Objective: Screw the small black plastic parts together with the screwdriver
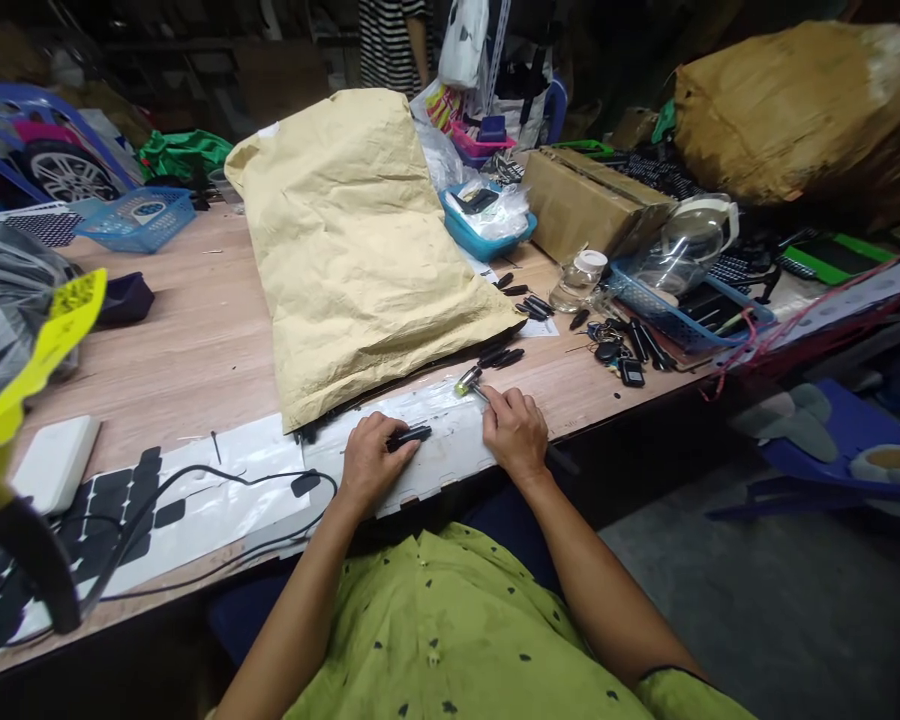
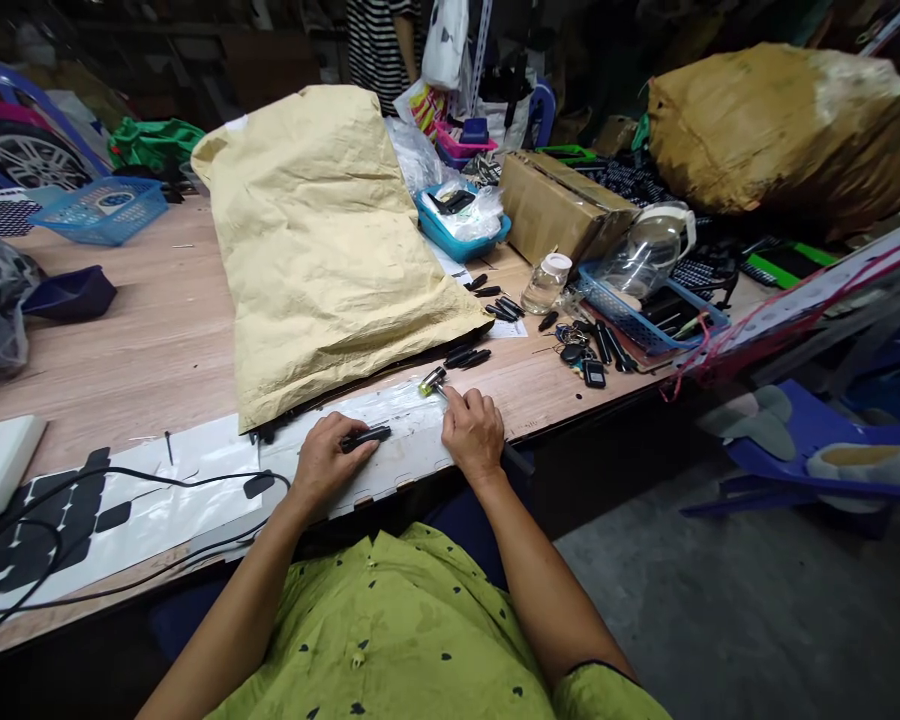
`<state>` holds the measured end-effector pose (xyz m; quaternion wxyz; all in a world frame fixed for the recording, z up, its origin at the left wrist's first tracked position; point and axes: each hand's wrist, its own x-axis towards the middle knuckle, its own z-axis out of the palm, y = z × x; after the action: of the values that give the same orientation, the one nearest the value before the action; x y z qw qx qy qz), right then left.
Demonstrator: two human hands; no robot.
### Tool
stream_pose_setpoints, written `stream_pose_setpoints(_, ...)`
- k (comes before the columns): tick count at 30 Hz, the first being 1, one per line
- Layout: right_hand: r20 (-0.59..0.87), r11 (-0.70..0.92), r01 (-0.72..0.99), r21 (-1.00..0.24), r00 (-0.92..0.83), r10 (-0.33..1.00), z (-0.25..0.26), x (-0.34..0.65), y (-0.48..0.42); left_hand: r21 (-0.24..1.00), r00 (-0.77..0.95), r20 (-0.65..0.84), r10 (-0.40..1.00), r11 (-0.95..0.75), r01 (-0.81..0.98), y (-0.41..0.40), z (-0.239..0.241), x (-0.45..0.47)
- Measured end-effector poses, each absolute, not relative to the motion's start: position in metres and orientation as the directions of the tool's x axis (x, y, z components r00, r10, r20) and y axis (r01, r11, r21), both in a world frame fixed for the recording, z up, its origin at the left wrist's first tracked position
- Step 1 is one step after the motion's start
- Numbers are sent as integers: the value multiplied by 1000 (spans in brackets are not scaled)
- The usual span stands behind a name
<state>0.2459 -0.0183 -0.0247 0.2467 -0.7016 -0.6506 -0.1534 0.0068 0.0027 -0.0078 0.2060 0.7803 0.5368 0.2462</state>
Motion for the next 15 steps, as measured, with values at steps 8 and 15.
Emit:
stream_pose_setpoints(8, 458, 84, 897, -433, 139, 878, -18, 255, -20, 640, 301, 131, 945, -312, 702, 5, -9, 9)
stream_pose_setpoints(15, 452, 361, 652, -667, -31, 891, 3, 223, -54, 651, 298, 165, 940, -331, 683, 5, -14, 10)
